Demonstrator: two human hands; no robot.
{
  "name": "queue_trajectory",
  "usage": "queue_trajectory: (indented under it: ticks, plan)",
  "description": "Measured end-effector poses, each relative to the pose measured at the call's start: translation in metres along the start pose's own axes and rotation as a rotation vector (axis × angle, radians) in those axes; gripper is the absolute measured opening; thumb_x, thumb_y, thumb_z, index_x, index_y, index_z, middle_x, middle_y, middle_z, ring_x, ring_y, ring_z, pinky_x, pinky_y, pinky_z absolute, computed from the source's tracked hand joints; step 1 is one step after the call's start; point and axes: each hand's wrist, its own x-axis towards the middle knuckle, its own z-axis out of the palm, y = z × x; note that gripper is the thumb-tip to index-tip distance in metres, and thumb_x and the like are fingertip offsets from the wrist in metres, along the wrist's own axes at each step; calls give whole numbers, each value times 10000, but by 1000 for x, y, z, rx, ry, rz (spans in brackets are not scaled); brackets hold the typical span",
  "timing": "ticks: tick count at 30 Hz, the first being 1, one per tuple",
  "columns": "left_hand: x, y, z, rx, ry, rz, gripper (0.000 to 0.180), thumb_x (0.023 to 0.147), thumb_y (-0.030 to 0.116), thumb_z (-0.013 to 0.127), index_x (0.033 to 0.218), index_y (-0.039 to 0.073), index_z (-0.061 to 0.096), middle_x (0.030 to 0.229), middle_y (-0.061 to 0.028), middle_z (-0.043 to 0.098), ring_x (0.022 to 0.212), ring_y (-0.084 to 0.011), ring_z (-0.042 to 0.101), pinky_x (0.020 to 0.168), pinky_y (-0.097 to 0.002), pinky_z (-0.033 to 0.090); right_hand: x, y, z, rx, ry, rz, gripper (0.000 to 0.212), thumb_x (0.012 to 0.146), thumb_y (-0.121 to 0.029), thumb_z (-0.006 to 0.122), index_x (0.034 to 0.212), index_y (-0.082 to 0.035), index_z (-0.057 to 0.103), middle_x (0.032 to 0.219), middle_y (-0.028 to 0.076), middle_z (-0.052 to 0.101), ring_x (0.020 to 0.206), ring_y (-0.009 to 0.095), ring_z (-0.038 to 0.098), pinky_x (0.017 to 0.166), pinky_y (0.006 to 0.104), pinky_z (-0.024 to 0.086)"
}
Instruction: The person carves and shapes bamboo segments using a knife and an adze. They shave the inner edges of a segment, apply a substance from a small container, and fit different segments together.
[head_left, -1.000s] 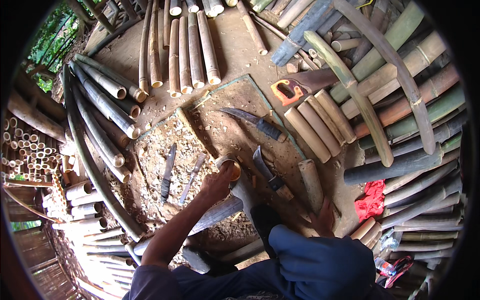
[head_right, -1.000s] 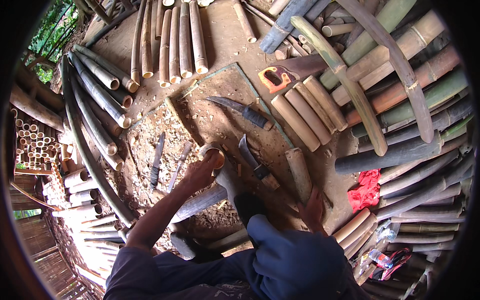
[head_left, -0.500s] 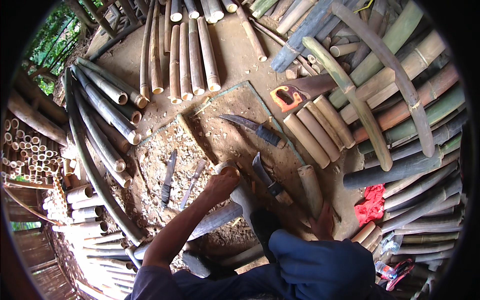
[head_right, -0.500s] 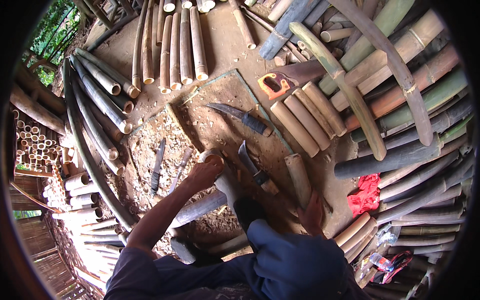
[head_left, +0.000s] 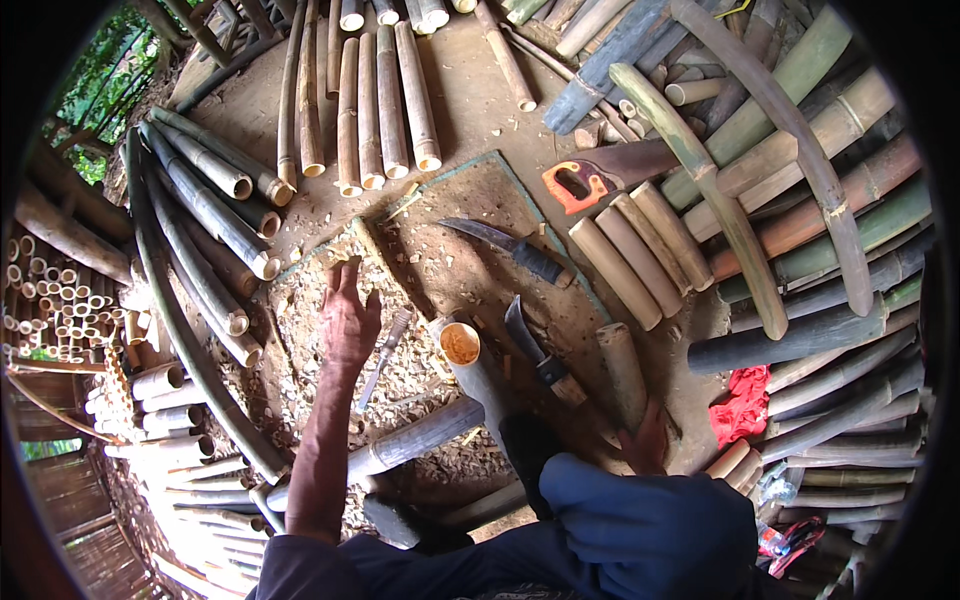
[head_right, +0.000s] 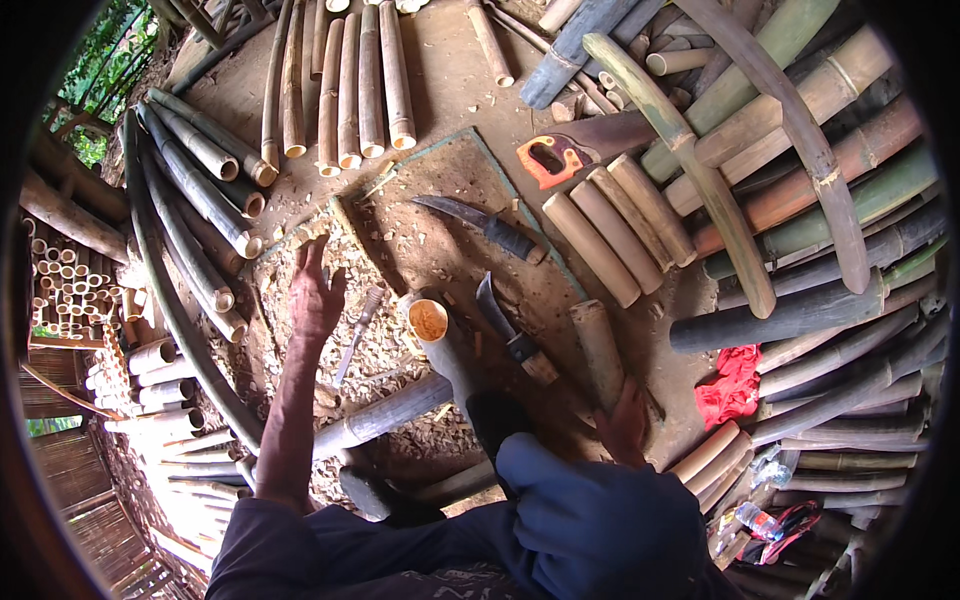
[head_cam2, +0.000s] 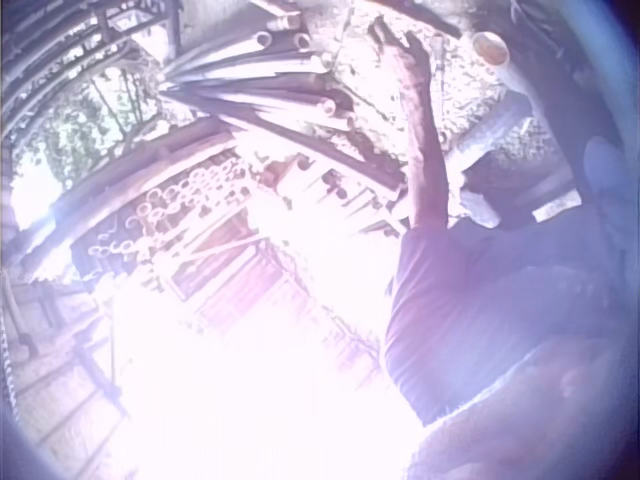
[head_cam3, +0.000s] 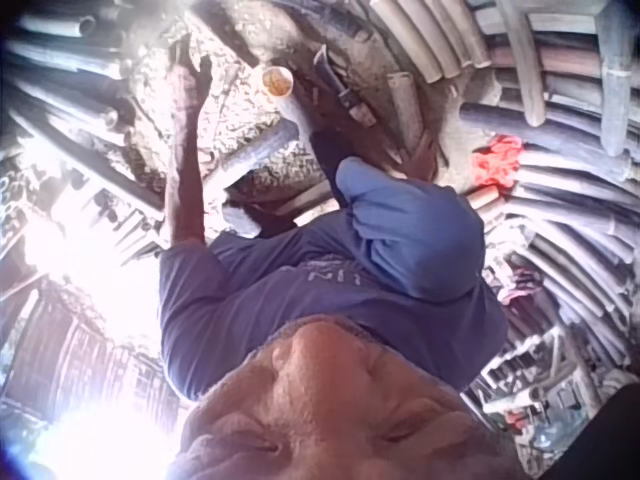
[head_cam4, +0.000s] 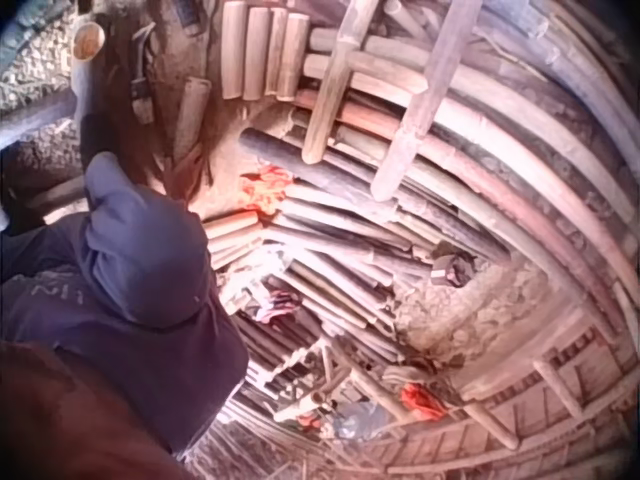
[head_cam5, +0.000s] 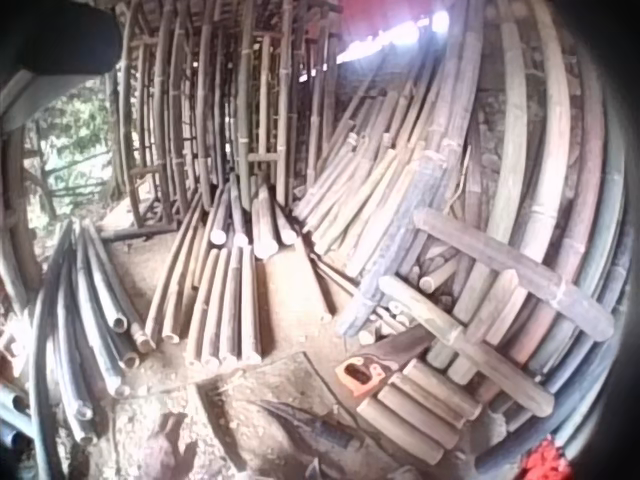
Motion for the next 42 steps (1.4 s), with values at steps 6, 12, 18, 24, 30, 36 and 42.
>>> queue_trajectory:
  ticks: [6,12,18,24,30,36,42]
  plan:
    - [-68,39,9,-266,-797,317,602,856,163,780,1414,146,552,1371,-128,640,906,-333,753,881,-479,607,4,14,13,-9,19,-42,975,744,-121,827,1540,-22,272,1414,310,447,1331,495,457,1110,528,399]
    - [-91,68,48,-292,-847,274,617,789,65,749,1378,143,583,1304,-149,666,914,-374,740,787,-500,597,3,23,12,-19,53,-52,961,747,-137,824,1531,-15,283,1410,306,450,1328,493,456,1108,527,398]
    - [-92,50,55,-364,-808,254,529,847,144,777,1351,155,618,1252,-94,706,957,-313,744,869,-445,602,6,29,19,-12,62,-76,947,749,-154,821,1522,-8,295,1405,302,454,1326,491,456,1105,526,397]
    - [-47,-44,49,-426,-430,-46,522,859,271,846,1311,139,620,1168,-115,743,913,-256,744,847,-379,609,5,55,25,-16,44,-57,935,752,-187,821,1511,1,308,1398,297,460,1322,487,458,1102,525,398]
    - [-49,-230,-2,286,-50,-95,490,821,216,832,1264,99,660,1215,-161,689,1124,-356,652,1020,-415,524,13,34,22,-10,38,-99,929,766,-202,821,1510,-4,302,1388,297,467,1308,483,473,1082,526,417]
    - [-109,-312,-59,758,-93,-836,979,745,652,792,1546,205,451,1562,-139,408,1360,-417,443,1039,-627,445,11,37,18,-39,38,-142,911,799,-190,817,1498,10,267,1357,315,471,1272,503,497,1064,541,433]
    - [-148,-323,-77,542,-122,-1278,1218,659,534,847,1620,133,216,1518,-219,427,1342,-407,470,1054,-583,448,18,53,22,-62,-79,-124,984,826,-204,814,1546,38,188,1425,343,433,1336,507,459,1115,538,395]
